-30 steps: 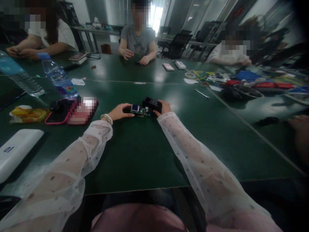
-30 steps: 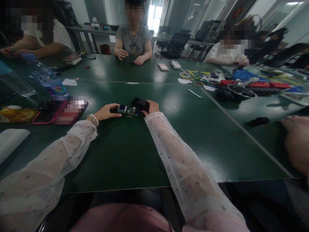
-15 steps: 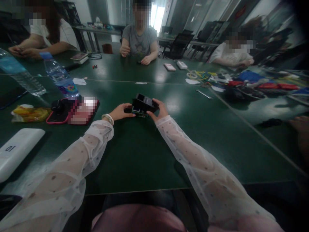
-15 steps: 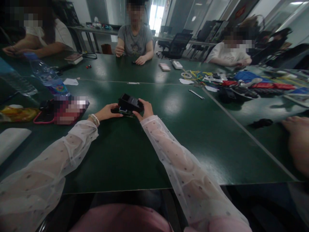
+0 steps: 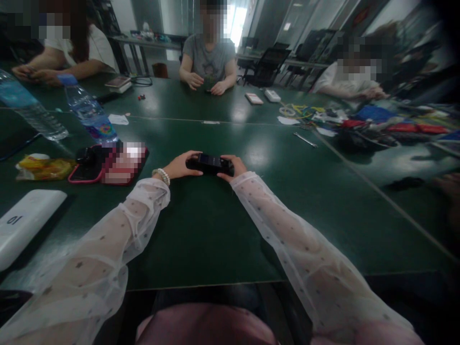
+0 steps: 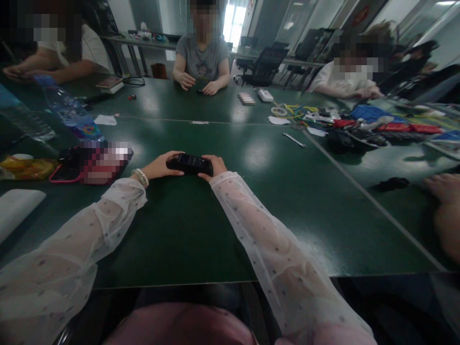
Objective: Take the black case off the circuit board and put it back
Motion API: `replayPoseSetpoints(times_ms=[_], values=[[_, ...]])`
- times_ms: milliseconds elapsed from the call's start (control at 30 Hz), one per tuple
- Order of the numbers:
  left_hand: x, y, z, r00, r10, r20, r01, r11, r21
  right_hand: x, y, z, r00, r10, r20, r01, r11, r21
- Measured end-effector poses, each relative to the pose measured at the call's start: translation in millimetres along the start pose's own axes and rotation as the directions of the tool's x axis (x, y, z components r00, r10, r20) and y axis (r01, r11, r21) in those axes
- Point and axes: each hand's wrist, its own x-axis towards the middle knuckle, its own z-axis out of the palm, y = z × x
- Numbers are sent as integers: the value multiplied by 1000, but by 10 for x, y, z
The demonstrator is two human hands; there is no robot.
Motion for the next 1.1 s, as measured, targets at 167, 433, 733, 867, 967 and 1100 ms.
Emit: replayPoseSetpoints(times_ms=[167, 433, 733, 867, 967, 1100], values=[[-12, 45, -23, 1000, 2, 31, -2, 1000, 26, 9, 1, -17, 998, -14, 64, 14, 1000, -5], [0, 47, -39, 999, 18, 50, -16, 1000, -25, 23, -64, -18, 994, -80, 75, 81, 997, -17], [-11, 115, -26, 998, -52, 35, 53, 998, -32, 34, -97, 28, 985, -167, 31, 169, 985, -40], [-6, 98, -22, 998, -40, 40, 42, 998, -41, 1, -120, 49, 997, -66, 29, 65, 997, 45], [-15, 110, -23, 998, -36, 42, 37, 998, -42, -21, -136, 66, 997, 67, 36, -73, 975, 209], [-30, 139, -26, 999, -29, 37, 30, 999, -27, -12, -156, 61, 972, 199, 126, -233, 886, 400]])
